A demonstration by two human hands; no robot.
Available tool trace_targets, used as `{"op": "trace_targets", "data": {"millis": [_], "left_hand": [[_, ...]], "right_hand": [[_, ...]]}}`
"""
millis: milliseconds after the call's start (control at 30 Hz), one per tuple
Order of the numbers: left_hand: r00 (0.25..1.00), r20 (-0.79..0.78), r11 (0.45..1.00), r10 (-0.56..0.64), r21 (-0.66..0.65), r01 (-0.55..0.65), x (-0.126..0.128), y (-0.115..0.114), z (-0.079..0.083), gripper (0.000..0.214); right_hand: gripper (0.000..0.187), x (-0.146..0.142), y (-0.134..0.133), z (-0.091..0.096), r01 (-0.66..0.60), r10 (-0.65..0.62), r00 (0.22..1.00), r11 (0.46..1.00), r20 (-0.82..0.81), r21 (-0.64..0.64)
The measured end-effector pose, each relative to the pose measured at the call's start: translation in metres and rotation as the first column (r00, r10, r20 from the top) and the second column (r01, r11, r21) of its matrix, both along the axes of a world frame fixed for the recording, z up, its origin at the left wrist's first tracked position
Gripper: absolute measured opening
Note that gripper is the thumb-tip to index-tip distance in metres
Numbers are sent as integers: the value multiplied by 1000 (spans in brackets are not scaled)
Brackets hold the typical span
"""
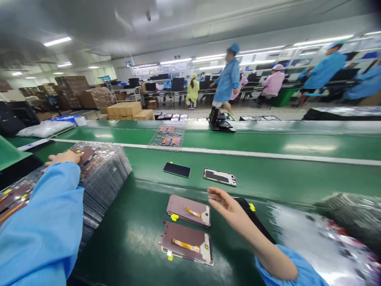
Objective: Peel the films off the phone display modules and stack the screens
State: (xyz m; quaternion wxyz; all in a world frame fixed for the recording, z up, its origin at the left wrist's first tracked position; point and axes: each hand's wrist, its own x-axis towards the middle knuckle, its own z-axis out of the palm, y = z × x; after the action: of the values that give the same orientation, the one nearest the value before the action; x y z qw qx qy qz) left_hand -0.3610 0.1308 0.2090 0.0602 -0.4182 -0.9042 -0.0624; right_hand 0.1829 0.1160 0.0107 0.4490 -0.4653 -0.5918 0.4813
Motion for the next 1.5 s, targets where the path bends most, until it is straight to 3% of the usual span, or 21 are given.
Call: {"op": "trace_targets", "data": {"millis": [67,133,200,267,333,367,400,467,533,600,667,733,833,867,933,1000,1133,1233,1300,1367,1500], "left_hand": [[982,-94,986,163,43,-160,9,-1,11,89],[963,-207,984,173,83,-159,30,-1,22,81],[951,-307,995,43,103,-12,66,-3,28,65],[954,-280,978,-107,142,151,113,-10,21,50],[926,-136,888,-351,265,375,166,-24,-3,37],[854,14,808,-520,334,486,192,-33,-19,31],[717,203,724,-667,408,557,217,-44,-39,28],[399,537,662,-743,503,556,261,-67,-78,27],[138,744,696,-654,519,497,292,-87,-113,29],[-84,824,732,-560,539,417,312,-101,-139,33],[-200,837,769,-509,547,331,323,-109,-155,36],[-201,841,799,-503,541,262,327,-111,-166,38],[-115,853,827,-509,521,210,326,-106,-176,40],[-96,857,833,-507,515,201,326,-104,-179,41],[-76,857,834,-510,514,200,325,-100,-183,42],[-97,856,829,-507,516,216,327,-98,-185,42],[-202,878,822,-435,478,308,333,-104,-182,44],[-204,897,819,-392,441,368,336,-113,-175,43],[-190,904,807,-384,428,406,336,-117,-171,39],[-192,892,776,-408,450,443,336,-119,-169,34],[-148,860,753,-488,500,428,338,-117,-174,26]], "right_hand": [[49,0,-15,8,-42,40,998,998,44,42],[39,-1,-27,19,-84,73,991,991,110,101],[30,-5,-35,29,-137,109,978,978,178,155],[27,-10,-41,38,-179,135,968,962,211,206],[28,-16,-44,43,-176,128,972,953,198,248],[27,-19,-45,44,-152,111,979,954,169,259],[27,-21,-46,44,-124,94,988,958,124,259],[35,-23,-49,43,-77,75,997,970,18,229],[34,-24,-51,42,-41,51,998,977,-43,210],[24,-23,-52,41,1,2,1000,974,-17,225],[18,-24,-52,39,57,-81,995,938,57,342],[14,-27,-52,38,100,-208,971,804,120,586],[24,-35,-56,39,41,-308,941,510,138,859],[25,-37,-59,40,6,-278,950,478,145,878],[21,-39,-65,43,-58,-153,975,527,162,848],[16,-38,-68,45,-80,-56,987,642,150,762],[8,-34,-60,41,15,-73,994,844,86,535],[7,-31,-50,37,7,-60,992,898,108,440],[3,-31,-47,35,-47,-34,987,878,160,477],[8,-31,-48,34,-70,-102,967,772,233,632],[18,-34,-59,32,-172,-426,850,333,311,927]]}}
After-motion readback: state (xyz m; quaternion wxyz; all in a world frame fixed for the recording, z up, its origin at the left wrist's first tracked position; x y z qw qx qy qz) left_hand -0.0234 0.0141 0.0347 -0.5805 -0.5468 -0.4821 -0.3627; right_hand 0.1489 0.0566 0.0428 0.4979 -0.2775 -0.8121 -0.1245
